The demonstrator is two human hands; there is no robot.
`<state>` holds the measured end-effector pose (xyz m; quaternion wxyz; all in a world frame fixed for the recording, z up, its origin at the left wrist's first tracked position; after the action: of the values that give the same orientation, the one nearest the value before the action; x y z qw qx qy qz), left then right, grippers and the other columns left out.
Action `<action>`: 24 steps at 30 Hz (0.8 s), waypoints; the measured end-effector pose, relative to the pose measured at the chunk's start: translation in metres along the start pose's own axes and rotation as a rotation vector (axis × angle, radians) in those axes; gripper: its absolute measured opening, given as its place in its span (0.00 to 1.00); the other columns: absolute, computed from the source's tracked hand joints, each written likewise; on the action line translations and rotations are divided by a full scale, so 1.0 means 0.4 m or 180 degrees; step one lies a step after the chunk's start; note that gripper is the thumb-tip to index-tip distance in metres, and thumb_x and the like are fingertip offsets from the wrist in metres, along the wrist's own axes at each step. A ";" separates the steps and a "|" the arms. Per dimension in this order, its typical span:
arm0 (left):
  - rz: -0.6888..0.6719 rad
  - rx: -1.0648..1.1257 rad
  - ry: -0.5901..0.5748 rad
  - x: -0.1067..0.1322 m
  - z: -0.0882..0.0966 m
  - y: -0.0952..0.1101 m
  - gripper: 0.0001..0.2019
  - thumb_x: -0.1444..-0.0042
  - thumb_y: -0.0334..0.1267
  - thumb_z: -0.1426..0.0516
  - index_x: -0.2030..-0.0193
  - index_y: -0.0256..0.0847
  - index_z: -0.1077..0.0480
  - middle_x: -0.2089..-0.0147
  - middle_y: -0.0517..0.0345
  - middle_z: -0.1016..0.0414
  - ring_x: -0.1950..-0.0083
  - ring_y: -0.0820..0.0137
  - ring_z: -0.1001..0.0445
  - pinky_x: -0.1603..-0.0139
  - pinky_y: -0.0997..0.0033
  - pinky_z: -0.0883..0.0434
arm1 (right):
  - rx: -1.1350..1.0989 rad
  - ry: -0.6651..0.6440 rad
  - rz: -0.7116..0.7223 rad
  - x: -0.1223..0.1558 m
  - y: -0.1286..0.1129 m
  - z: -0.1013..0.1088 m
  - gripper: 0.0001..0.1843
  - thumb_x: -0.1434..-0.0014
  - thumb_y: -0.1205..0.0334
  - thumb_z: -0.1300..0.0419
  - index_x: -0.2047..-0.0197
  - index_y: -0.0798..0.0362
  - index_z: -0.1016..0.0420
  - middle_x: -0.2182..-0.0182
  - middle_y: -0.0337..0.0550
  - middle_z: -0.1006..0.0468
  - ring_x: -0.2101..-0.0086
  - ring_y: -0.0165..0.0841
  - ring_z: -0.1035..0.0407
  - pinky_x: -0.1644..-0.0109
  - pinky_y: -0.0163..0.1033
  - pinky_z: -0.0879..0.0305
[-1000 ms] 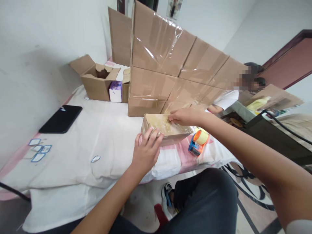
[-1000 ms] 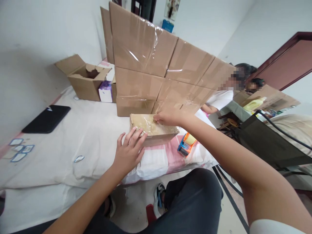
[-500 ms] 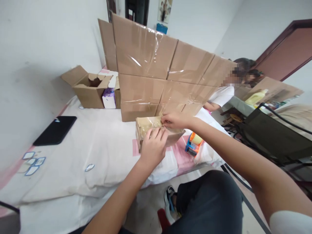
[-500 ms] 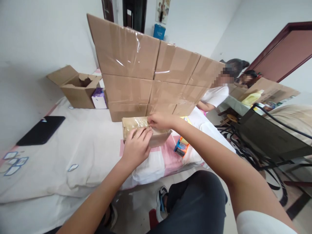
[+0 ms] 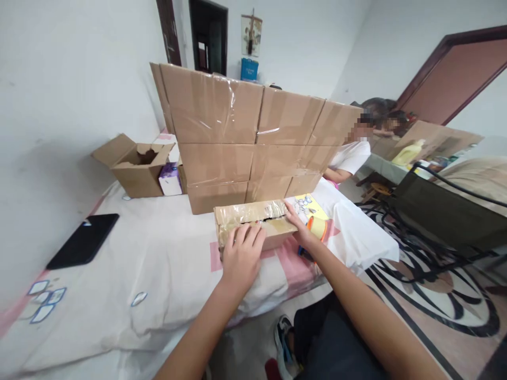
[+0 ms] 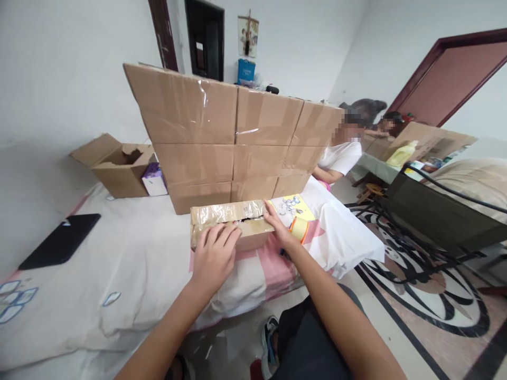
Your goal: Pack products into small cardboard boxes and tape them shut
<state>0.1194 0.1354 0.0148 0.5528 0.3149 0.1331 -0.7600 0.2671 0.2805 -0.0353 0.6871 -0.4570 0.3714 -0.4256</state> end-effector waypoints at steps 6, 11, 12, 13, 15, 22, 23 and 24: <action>-0.0177 0.0037 0.0017 0.003 0.001 -0.019 0.22 0.43 0.26 0.46 0.42 0.42 0.29 0.41 0.50 0.24 0.40 0.53 0.32 0.37 0.48 0.39 | -0.0321 -0.0678 0.0138 0.094 0.035 -0.036 0.62 0.54 0.25 0.39 0.25 0.44 0.60 0.28 0.51 0.50 0.30 0.45 0.54 0.29 0.51 0.53; -0.0558 0.0060 0.0377 0.016 0.015 -0.018 0.19 0.41 0.27 0.46 0.43 0.40 0.30 0.45 0.49 0.22 0.43 0.54 0.29 0.35 0.46 0.41 | 0.0082 -0.0520 0.0609 0.130 -0.006 -0.022 0.71 0.58 0.44 0.25 0.26 0.43 0.71 0.28 0.55 0.56 0.30 0.46 0.56 0.28 0.52 0.54; -0.0618 0.0069 0.0564 0.022 0.025 -0.015 0.17 0.40 0.29 0.45 0.45 0.40 0.30 0.48 0.49 0.21 0.46 0.54 0.28 0.37 0.46 0.39 | 0.0148 -0.0475 0.0716 0.134 -0.014 -0.021 0.72 0.59 0.46 0.24 0.26 0.43 0.70 0.29 0.56 0.55 0.30 0.47 0.55 0.28 0.53 0.54; -0.0691 0.0115 0.0741 0.030 0.035 -0.008 0.14 0.39 0.31 0.44 0.47 0.39 0.30 0.52 0.49 0.20 0.50 0.56 0.26 0.42 0.48 0.36 | 0.0187 -0.0462 0.0790 0.137 -0.020 -0.022 0.73 0.61 0.48 0.23 0.26 0.42 0.69 0.30 0.56 0.52 0.30 0.48 0.54 0.28 0.53 0.52; -0.0866 0.0336 0.1010 0.045 0.053 0.013 0.09 0.38 0.30 0.44 0.52 0.39 0.31 0.63 0.52 0.21 0.61 0.61 0.26 0.53 0.56 0.31 | 0.0219 -0.0484 0.0867 0.141 -0.027 -0.027 0.74 0.62 0.52 0.22 0.27 0.42 0.70 0.32 0.57 0.48 0.31 0.49 0.51 0.30 0.53 0.49; -0.1010 0.1420 0.1132 0.074 0.076 0.101 0.13 0.34 0.28 0.56 0.60 0.45 0.34 0.75 0.59 0.29 0.75 0.69 0.31 0.75 0.68 0.35 | 0.0205 -0.0481 0.0984 0.145 -0.028 -0.045 0.70 0.60 0.58 0.23 0.28 0.43 0.69 0.33 0.55 0.47 0.33 0.49 0.47 0.31 0.53 0.47; -0.1086 0.1535 0.1110 0.081 0.074 0.114 0.13 0.33 0.31 0.56 0.61 0.46 0.34 0.76 0.60 0.29 0.77 0.70 0.32 0.77 0.69 0.36 | 0.0144 -0.0483 0.0993 0.145 -0.026 -0.048 0.70 0.59 0.58 0.24 0.28 0.44 0.69 0.34 0.56 0.46 0.34 0.49 0.46 0.32 0.53 0.46; -0.1155 0.1598 0.1072 0.090 0.072 0.125 0.12 0.32 0.34 0.56 0.61 0.47 0.33 0.77 0.61 0.30 0.79 0.71 0.33 0.78 0.70 0.36 | 0.0089 -0.0479 0.1012 0.144 -0.026 -0.051 0.69 0.59 0.58 0.24 0.28 0.45 0.69 0.34 0.56 0.46 0.35 0.48 0.45 0.32 0.53 0.45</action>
<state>0.1493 0.0745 0.0218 0.2844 0.5331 0.0852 -0.7922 0.2672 0.2185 -0.0387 0.7779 -0.4134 0.3805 -0.2813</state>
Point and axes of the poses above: each hand's wrist, its own x-axis away from the middle knuckle, its own z-axis out of the back of the hand, y = z × x, the point moved 9 cm from there along -x, towards the middle knuckle
